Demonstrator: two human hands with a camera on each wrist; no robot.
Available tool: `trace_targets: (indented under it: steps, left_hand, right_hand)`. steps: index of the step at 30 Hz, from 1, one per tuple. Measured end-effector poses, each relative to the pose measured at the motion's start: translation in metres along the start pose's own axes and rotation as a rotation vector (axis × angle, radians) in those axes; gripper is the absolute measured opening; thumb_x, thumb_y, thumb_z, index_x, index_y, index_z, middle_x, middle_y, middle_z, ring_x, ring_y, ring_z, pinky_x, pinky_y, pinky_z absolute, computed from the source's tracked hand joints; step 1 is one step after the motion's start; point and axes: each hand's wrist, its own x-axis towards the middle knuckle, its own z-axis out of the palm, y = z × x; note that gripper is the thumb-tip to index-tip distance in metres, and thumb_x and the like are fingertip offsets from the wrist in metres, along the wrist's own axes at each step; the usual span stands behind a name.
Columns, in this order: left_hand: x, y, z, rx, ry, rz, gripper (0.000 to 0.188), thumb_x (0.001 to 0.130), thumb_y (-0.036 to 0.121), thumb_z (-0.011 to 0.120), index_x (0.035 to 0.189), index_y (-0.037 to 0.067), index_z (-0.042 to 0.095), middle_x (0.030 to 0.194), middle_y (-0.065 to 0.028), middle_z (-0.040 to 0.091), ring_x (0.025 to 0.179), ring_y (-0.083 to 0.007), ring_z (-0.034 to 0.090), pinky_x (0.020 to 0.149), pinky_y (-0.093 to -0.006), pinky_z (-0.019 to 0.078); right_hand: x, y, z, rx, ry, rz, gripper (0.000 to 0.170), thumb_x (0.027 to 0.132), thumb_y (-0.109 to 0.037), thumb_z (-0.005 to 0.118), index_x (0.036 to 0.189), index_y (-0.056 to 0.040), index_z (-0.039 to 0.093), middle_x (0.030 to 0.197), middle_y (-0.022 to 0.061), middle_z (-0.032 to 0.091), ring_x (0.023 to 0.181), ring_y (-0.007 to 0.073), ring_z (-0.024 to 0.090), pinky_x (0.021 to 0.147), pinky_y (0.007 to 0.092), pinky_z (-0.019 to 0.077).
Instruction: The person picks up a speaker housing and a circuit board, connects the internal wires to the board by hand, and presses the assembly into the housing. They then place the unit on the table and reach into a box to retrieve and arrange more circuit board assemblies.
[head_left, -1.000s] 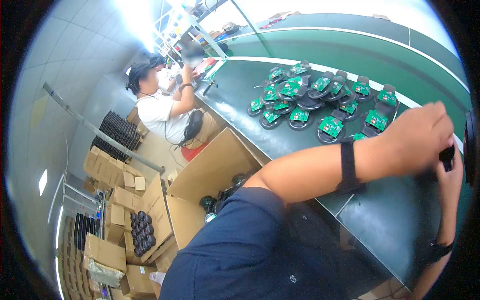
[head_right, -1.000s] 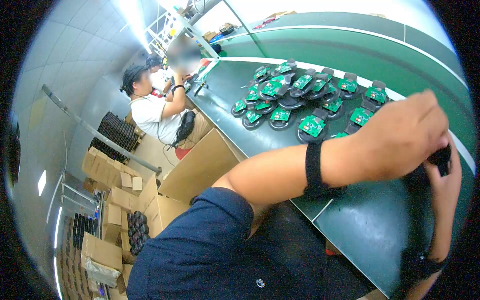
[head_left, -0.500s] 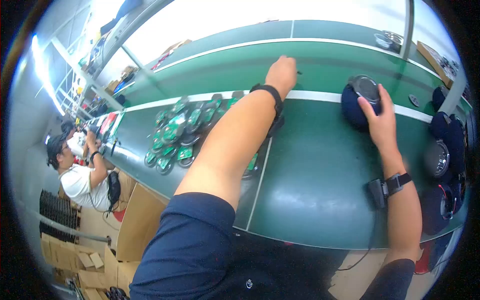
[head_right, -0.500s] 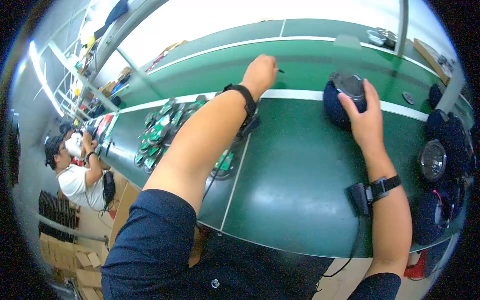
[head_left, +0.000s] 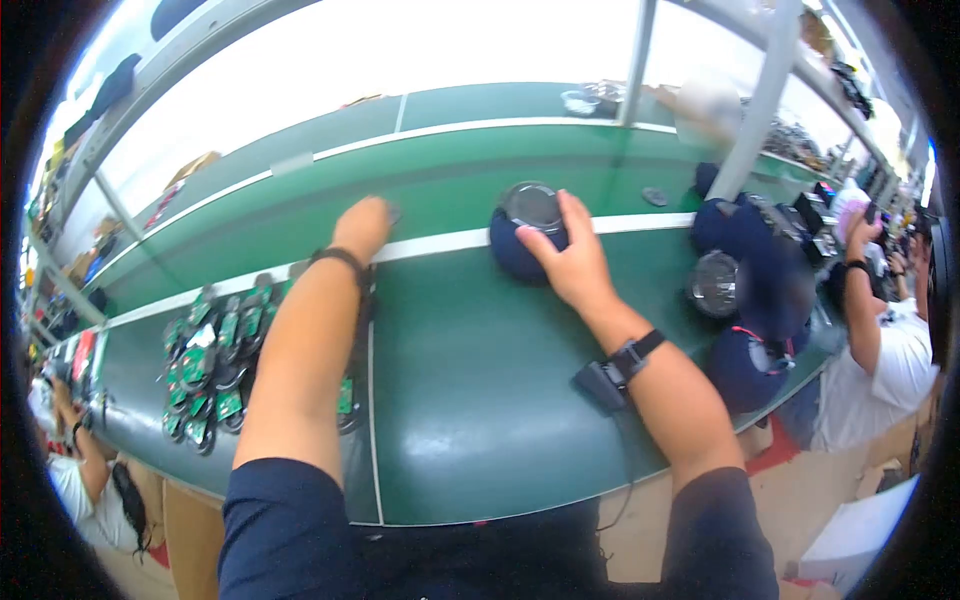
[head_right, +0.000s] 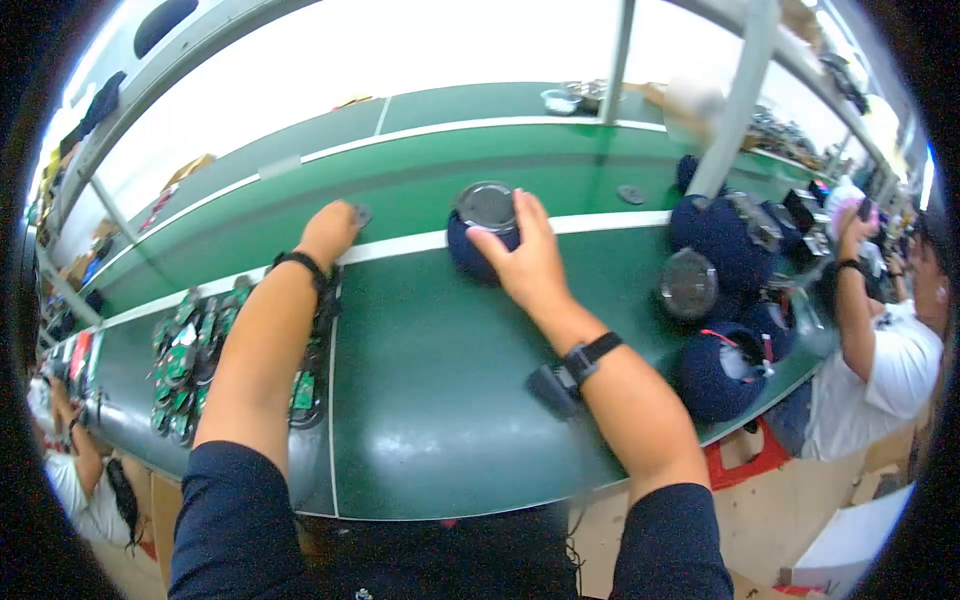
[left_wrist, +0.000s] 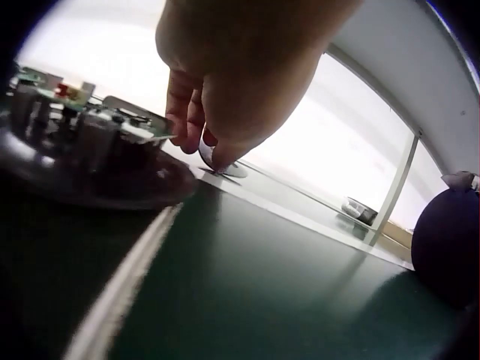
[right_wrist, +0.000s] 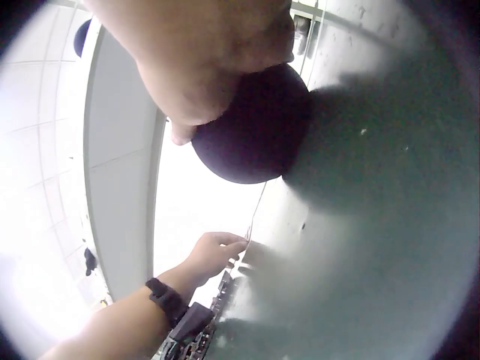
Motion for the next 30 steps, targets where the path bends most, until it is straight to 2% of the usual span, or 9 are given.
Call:
trace_targets:
  steps: [5,8,12,17,20,23,26,28,30]
  left_hand:
    - [0.003,-0.004,0.002,0.021,-0.075,-0.12,0.018,0.084,0.015,0.057,0.09,0.004,0.071,0.094,-0.021,0.069,0.093,-0.0395,0.065,0.082,-0.0492,0.0515]
    - [0.007,-0.01,0.007,0.036,-0.036,0.039,0.017,0.084,0.015,0.057,0.091,0.002,0.065,0.096,-0.0225,0.068,0.093,-0.0413,0.064,0.083,-0.0513,0.0505]
    - [0.011,-0.002,-0.003,0.129,-0.063,0.101,0.013,0.085,0.012,0.057,0.09,0.003,0.063,0.096,-0.0216,0.068,0.094,-0.0413,0.064,0.081,-0.0514,0.0509]
    - [0.005,0.004,-0.005,0.049,-0.075,0.058,0.01,0.083,0.013,0.06,0.087,0.004,0.064,0.09,-0.0216,0.067,0.09,-0.0414,0.064,0.077,-0.0504,0.0498]
    - [0.001,0.005,-0.015,0.08,-0.14,0.002,0.011,0.081,0.014,0.063,0.086,0.004,0.063,0.091,-0.0205,0.068,0.09,-0.0402,0.064,0.077,-0.0501,0.0499]
    - [-0.002,-0.006,-0.015,0.074,-0.071,0.05,0.013,0.078,0.014,0.066,0.082,0.004,0.06,0.089,-0.0196,0.066,0.085,-0.0398,0.063,0.074,-0.0506,0.0493]
    - [-0.005,-0.009,-0.038,-0.033,0.09,0.13,0.016,0.078,0.013,0.064,0.078,0.002,0.053,0.081,-0.0191,0.063,0.077,-0.0399,0.061,0.07,-0.0503,0.0475]
    - [-0.02,0.012,-0.082,-0.137,0.106,0.058,0.016,0.079,0.012,0.063,0.077,0.001,0.051,0.077,-0.0194,0.061,0.073,-0.04,0.058,0.067,-0.0466,0.047]
    - [-0.046,0.028,-0.127,-0.194,0.12,0.066,0.015,0.08,0.009,0.061,0.075,0.0,0.05,0.072,-0.0156,0.061,0.068,-0.0335,0.058,0.064,-0.0393,0.0469]
  right_hand:
    - [0.0,0.002,0.005,0.017,0.002,0.005,0.084,0.081,-0.044,0.075,0.137,0.0113,0.043,0.143,0.0309,0.042,0.136,0.0404,0.04,0.115,0.042,0.0303]
    - [-0.002,-0.006,0.003,-0.003,0.008,0.035,0.084,0.082,-0.044,0.073,0.138,0.0108,0.042,0.142,0.0308,0.043,0.135,0.0411,0.04,0.115,0.0428,0.0304]
    - [0.004,0.0,0.022,-0.09,-0.013,0.037,0.088,0.084,-0.048,0.069,0.142,0.0085,0.034,0.145,0.032,0.036,0.137,0.0446,0.033,0.116,0.0463,0.0264]
    - [0.033,-0.008,0.06,-0.139,-0.162,0.191,0.091,0.088,-0.049,0.064,0.148,0.0052,0.024,0.153,0.0303,0.023,0.143,0.0463,0.02,0.116,0.0512,0.0248]
    - [0.044,-0.02,0.072,-0.11,-0.146,0.239,0.09,0.089,-0.048,0.064,0.148,0.0079,0.024,0.151,0.0316,0.025,0.141,0.0472,0.023,0.117,0.0495,0.023]
    - [0.058,-0.026,0.078,-0.142,-0.179,0.307,0.094,0.088,-0.053,0.061,0.15,0.0053,0.022,0.153,0.0305,0.023,0.143,0.0473,0.019,0.118,0.05,0.0215]
    - [0.076,-0.019,0.092,-0.18,-0.217,0.361,0.098,0.088,-0.06,0.057,0.152,0.0023,0.019,0.156,0.0302,0.017,0.145,0.0472,0.014,0.119,0.0491,0.0184]
    - [0.089,0.003,0.109,-0.205,-0.221,0.399,0.099,0.086,-0.059,0.059,0.156,-0.0066,0.013,0.162,0.0189,0.01,0.148,0.041,0.01,0.116,0.058,0.0233]
    - [0.097,0.016,0.116,-0.234,-0.191,0.381,0.099,0.087,-0.061,0.058,0.156,-0.0064,0.013,0.161,0.0202,0.012,0.148,0.0423,0.012,0.118,0.0543,0.0213]
